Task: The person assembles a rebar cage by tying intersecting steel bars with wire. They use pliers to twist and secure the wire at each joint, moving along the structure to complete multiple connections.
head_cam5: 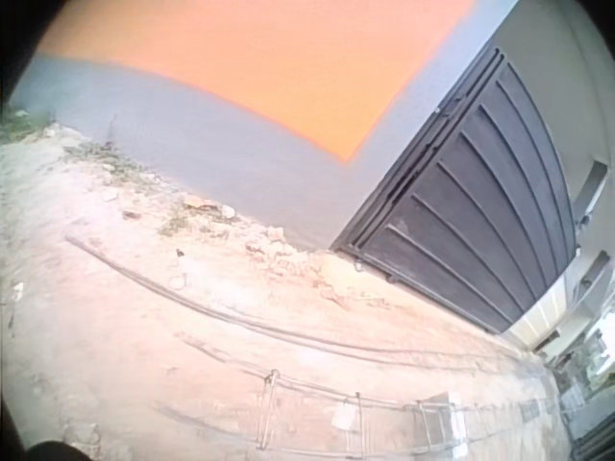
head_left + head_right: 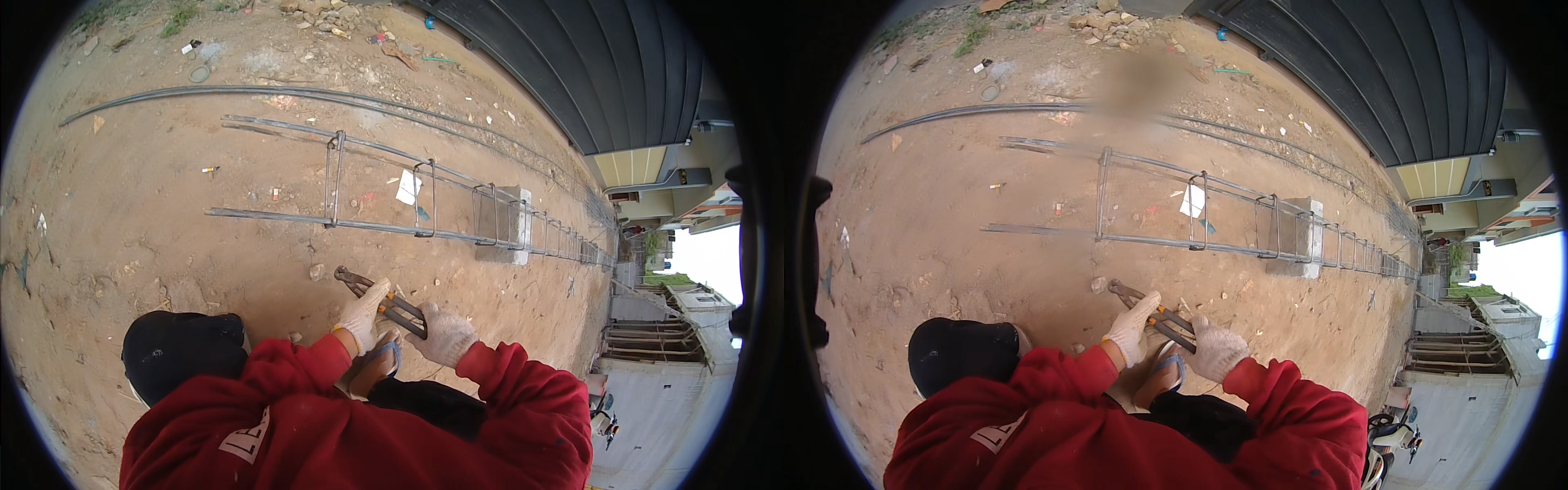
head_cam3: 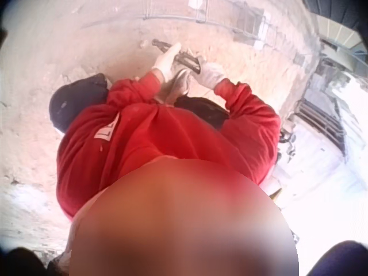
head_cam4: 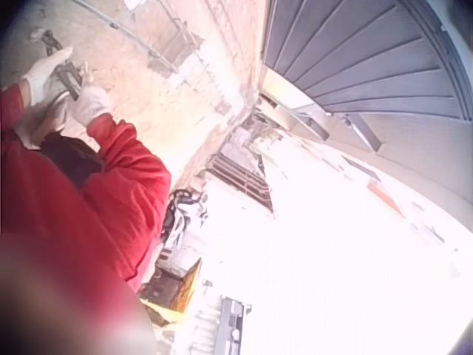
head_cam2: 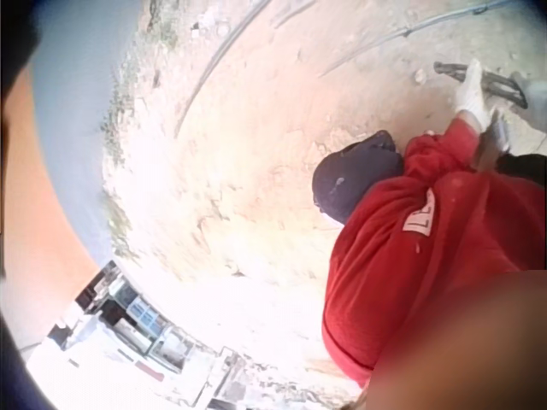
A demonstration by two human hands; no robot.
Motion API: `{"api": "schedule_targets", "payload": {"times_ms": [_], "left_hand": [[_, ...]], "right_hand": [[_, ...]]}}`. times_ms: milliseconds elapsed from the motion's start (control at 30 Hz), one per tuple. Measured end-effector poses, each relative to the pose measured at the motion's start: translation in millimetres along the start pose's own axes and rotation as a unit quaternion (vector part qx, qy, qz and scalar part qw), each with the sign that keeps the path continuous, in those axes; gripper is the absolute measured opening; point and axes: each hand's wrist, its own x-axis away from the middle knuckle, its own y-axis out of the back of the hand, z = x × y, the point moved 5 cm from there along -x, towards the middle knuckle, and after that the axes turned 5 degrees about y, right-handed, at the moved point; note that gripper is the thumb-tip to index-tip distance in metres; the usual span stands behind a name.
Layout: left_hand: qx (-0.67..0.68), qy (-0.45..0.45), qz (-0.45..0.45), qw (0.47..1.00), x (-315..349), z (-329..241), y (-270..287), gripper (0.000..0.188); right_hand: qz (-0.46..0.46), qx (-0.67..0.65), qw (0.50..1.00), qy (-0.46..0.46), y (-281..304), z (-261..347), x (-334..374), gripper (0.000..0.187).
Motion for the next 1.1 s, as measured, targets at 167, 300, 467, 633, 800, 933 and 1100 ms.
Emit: {"api": "schedule_targets", "payload": {"times_ms": [167,300,467,633,800,933,1100], "left_hand": [[-0.093,-0.131,-0.064,0.985,-30.5,14.6,5.2,0.039],[-0.259,-0.125,-0.086,0.954,-78.3,-5.8,17.8,0.023],[-0.393,-0.258,-0.180,0.864,-125.9,-39.6,20.2,0.045],[-0.340,-0.316,-0.142,0.874,-88.5,-31.4,-0.8,0.037],[-0.284,-0.248,-0.094,0.921,-32.7,2.9,-39.5,0.030],[-0.379,-0.389,-0.212,0.812,5.8,-8.6,-34.2,0.041],[-0.461,-0.514,-0.266,0.673,10.4,-14.1,1.5,0.053]], "right_hand": [[0.030,-0.001,1.000,0.004,-31.5,-37.1,-12.9,0.065],[-0.027,-0.102,0.994,0.023,-73.3,-63.0,-45.4,0.080],[-0.061,-0.211,0.974,0.050,-126.3,-80.1,-100.6,0.102],[-0.052,-0.222,0.960,0.161,-159.7,-76.1,-95.2,0.101],[-0.020,-0.241,0.928,0.284,-123.4,-71.3,-78.9,0.071],[-0.138,-0.047,0.948,0.282,-20.5,-73.4,-55.9,0.043],[-0.443,0.011,0.739,0.508,110.9,-44.1,86.3,0.029]]}}
